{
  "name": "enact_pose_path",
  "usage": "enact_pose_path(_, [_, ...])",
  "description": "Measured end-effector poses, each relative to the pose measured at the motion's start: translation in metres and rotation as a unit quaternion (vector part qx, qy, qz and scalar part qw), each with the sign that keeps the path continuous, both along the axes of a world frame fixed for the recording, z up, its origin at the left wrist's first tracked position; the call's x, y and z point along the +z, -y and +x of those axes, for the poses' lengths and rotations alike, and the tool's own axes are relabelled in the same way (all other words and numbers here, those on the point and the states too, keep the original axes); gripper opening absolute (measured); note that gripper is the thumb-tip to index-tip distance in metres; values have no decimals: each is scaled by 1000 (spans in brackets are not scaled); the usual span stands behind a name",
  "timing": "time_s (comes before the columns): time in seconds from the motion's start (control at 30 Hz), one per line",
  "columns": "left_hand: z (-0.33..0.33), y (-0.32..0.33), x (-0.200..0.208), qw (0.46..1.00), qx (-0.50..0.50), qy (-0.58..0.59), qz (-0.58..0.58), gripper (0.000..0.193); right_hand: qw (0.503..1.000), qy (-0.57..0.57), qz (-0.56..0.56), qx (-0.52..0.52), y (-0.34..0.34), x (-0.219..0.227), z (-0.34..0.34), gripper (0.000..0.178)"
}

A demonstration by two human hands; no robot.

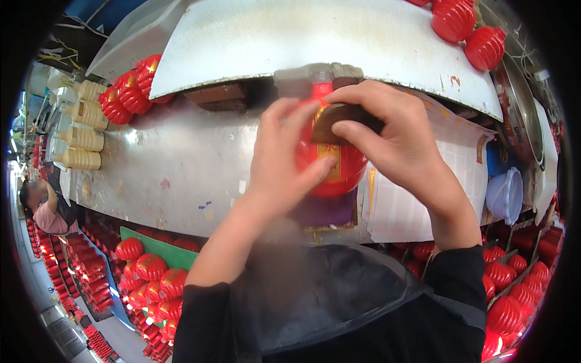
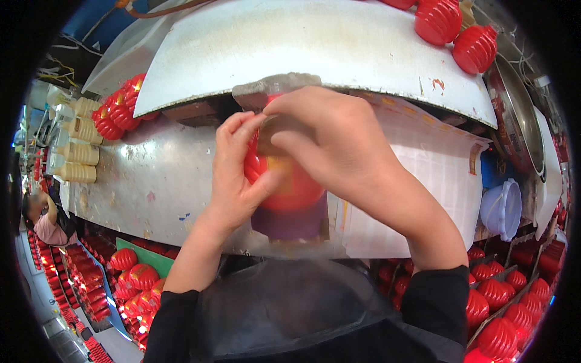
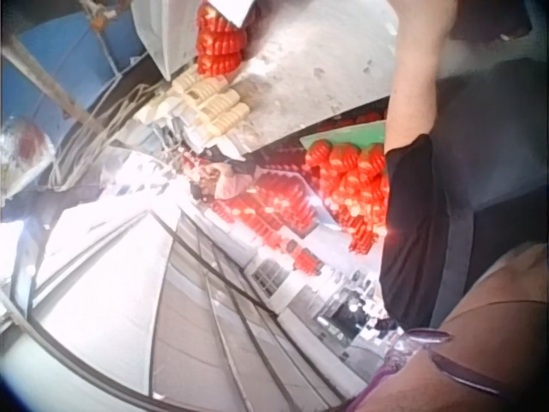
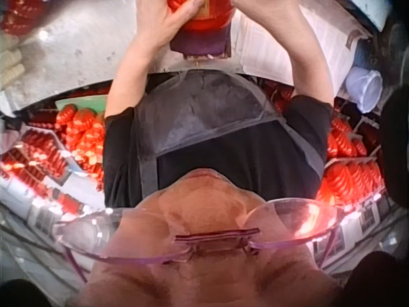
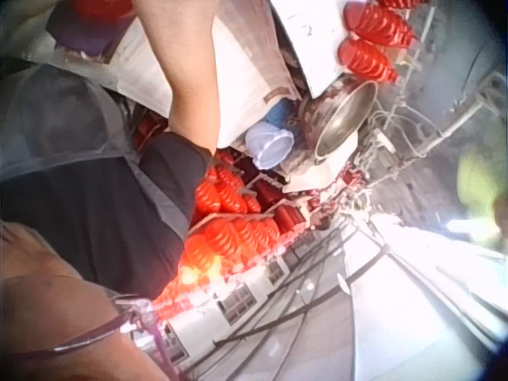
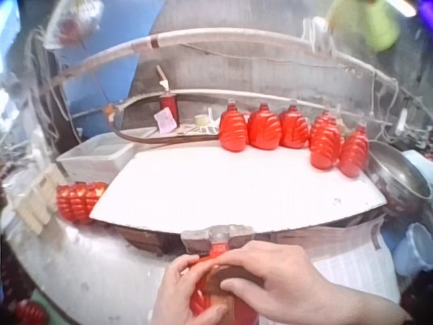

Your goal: The person repeatedly picks up red plastic bottles, applies a rectangular label to the front, smooths it with their fingers, and places the labeled bottles on a nearby tray. The process is repeated for multiple bottles in a continuous sequence.

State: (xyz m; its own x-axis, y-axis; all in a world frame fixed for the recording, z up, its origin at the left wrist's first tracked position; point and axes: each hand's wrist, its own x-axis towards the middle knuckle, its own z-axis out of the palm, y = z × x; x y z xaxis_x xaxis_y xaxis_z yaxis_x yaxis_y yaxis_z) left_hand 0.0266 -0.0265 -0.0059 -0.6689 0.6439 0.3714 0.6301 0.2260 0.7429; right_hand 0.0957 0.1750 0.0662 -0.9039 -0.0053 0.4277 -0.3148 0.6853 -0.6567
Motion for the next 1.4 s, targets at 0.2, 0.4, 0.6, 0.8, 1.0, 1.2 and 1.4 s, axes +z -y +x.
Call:
enact_pose_path(0.2, [0, 2, -10, 995, 6, 67, 78, 68, 964, -184, 194, 5, -4, -13, 9, 19])
enact_pose_path(0.4, [-4, 5, -17, 988, -9, 108, 113, 54, 956, -192, 183, 125, 31, -34, 66, 23])
enact_pose_path(0.6, [0, 4, -20, 980, -1, 152, 129, 54, 974, -153, 166, -31, 20, -27, 62, 29])
enact_pose_path(0.8, [1, 3, -23, 981, 1, 134, 138, 56, 960, -188, 186, 93, 49, -46, 78, 25])
enact_pose_path(1.0, [3, 4, -20, 981, 6, 149, 128, 56, 984, -155, 84, -26, 31, -45, 74, 32])
enact_pose_path(1.2, [2, 7, -8, 935, -35, 309, 171, 60, 988, -141, 42, 55, 37, -22, 56, 28])
enact_pose_path(1.4, [-5, -2, 4, 980, -9, 190, 62, 74, 995, -50, 85, -31, -2, -10, -7, 25])
